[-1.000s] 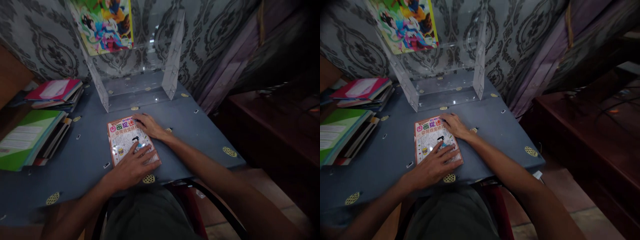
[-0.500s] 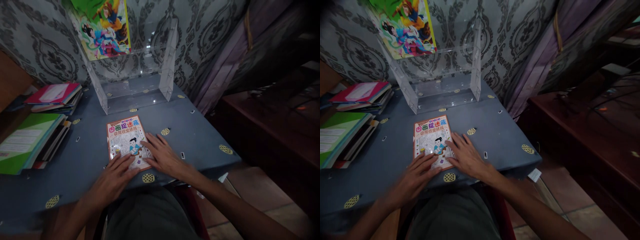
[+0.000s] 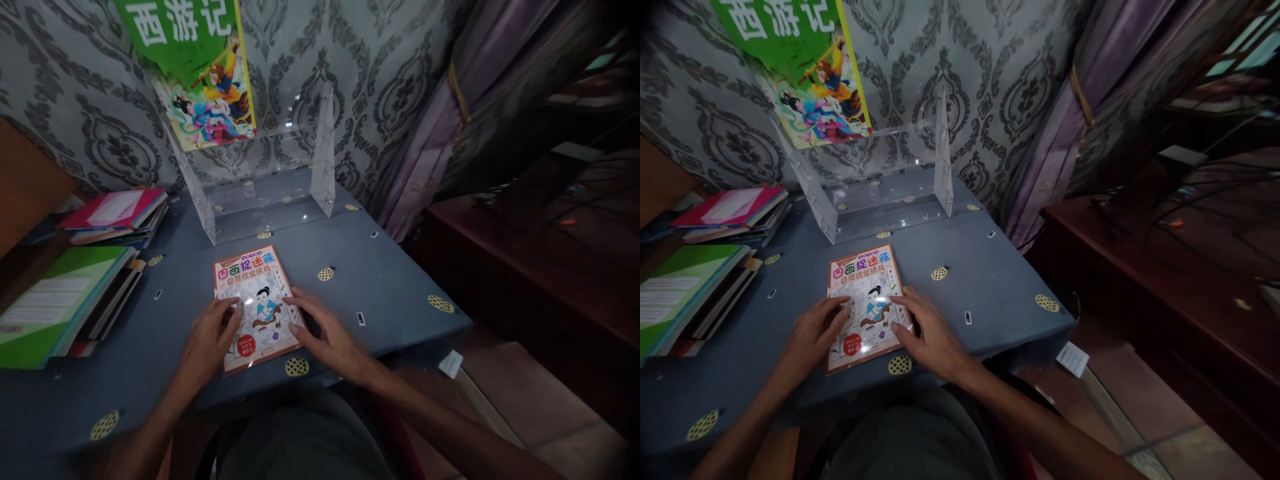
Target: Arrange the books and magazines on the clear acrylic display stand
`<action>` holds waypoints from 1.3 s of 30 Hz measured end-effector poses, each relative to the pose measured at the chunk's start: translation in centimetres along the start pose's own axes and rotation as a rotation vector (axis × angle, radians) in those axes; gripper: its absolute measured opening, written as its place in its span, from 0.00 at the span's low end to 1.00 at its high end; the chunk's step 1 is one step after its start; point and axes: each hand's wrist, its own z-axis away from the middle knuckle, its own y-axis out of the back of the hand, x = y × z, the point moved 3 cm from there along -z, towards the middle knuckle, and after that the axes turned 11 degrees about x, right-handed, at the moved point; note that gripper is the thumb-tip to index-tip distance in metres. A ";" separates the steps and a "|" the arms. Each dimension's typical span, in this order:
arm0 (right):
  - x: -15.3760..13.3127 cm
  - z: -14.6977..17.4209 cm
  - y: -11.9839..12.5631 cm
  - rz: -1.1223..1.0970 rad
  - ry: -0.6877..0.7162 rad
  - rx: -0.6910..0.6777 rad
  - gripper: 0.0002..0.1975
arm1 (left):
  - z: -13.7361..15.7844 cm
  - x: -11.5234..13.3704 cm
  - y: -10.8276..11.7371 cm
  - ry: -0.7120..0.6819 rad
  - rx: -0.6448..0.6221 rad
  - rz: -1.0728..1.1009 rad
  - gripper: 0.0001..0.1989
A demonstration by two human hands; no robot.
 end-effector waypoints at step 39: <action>-7.5 1.2 -3.8 0.326 0.359 -0.146 0.17 | -2.6 2.7 -1.5 0.656 -0.173 0.841 0.29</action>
